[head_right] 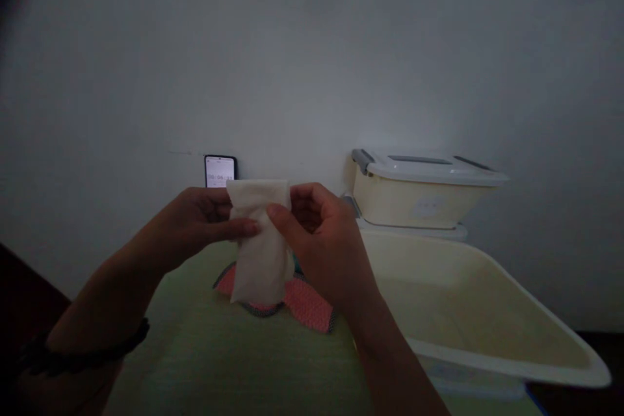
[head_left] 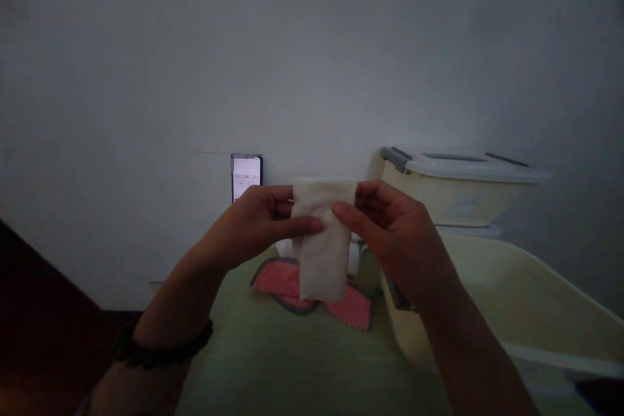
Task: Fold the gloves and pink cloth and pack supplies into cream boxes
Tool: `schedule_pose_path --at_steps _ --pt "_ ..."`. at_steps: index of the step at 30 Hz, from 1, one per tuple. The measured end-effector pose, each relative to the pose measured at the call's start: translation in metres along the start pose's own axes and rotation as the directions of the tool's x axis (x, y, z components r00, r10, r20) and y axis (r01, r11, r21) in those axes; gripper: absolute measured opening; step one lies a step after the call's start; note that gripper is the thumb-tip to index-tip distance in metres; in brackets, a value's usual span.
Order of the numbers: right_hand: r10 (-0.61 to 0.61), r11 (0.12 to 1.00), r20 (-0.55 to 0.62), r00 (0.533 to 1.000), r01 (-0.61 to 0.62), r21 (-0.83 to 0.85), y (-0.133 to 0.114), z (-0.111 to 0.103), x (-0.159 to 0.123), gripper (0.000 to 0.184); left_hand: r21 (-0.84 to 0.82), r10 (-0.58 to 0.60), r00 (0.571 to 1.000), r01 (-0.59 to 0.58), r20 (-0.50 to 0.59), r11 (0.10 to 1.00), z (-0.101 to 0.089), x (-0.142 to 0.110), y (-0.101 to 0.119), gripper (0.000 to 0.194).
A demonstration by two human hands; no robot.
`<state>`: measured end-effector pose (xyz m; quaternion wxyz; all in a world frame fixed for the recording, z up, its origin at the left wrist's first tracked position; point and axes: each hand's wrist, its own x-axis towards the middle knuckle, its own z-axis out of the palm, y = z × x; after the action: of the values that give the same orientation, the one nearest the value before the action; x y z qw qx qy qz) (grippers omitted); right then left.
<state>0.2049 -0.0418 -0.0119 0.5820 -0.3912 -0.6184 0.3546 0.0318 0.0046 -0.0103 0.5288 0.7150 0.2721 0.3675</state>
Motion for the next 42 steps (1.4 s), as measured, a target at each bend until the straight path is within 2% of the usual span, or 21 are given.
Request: schedule_pose_path --at_steps 4,7,14,17,22,27,32,37,42 --pt "0.017 1.0 0.089 0.996 -0.016 -0.012 0.003 -0.001 0.0 0.017 0.055 0.004 0.998 0.0 -0.066 0.998 -0.001 0.0 0.0 0.027" --pt "0.054 0.999 0.145 0.988 -0.053 -0.012 0.004 -0.001 -0.002 0.019 0.044 0.013 0.998 -0.01 -0.064 0.999 -0.003 -0.001 -0.001 0.03" --pt "0.031 0.998 0.094 0.995 -0.036 0.048 0.003 -0.001 -0.003 0.012 -0.121 0.05 0.998 -0.046 0.032 0.992 -0.011 -0.004 -0.008 0.02" --pt "0.032 0.998 0.085 0.996 -0.037 0.051 0.003 -0.001 -0.003 0.012 -0.119 0.05 0.999 -0.048 0.018 0.992 -0.013 -0.003 -0.009 0.017" --pt "0.041 0.999 0.084 0.996 -0.044 0.032 0.003 -0.001 -0.002 0.012 -0.046 0.055 0.998 -0.056 -0.041 0.997 -0.011 -0.001 -0.007 0.022" --pt "0.062 0.995 0.125 0.99 -0.051 -0.087 0.006 0.0 -0.002 0.02 -0.009 0.058 0.995 -0.059 -0.085 0.998 -0.008 0.0 -0.005 0.025" --pt "0.061 0.987 0.103 0.993 -0.044 -0.156 0.007 0.003 -0.003 0.02 -0.037 0.098 0.994 -0.1 -0.048 0.994 -0.006 0.001 -0.005 0.021" --pt "0.077 0.988 0.073 0.994 -0.067 -0.137 0.007 0.003 -0.003 0.022 -0.027 0.139 0.99 -0.14 -0.037 0.99 -0.005 0.002 -0.006 0.02" --pt "0.091 0.988 0.058 0.994 -0.083 -0.134 0.006 0.002 -0.003 0.025 -0.027 0.093 0.992 -0.09 0.091 0.996 -0.007 0.0 -0.007 0.021"
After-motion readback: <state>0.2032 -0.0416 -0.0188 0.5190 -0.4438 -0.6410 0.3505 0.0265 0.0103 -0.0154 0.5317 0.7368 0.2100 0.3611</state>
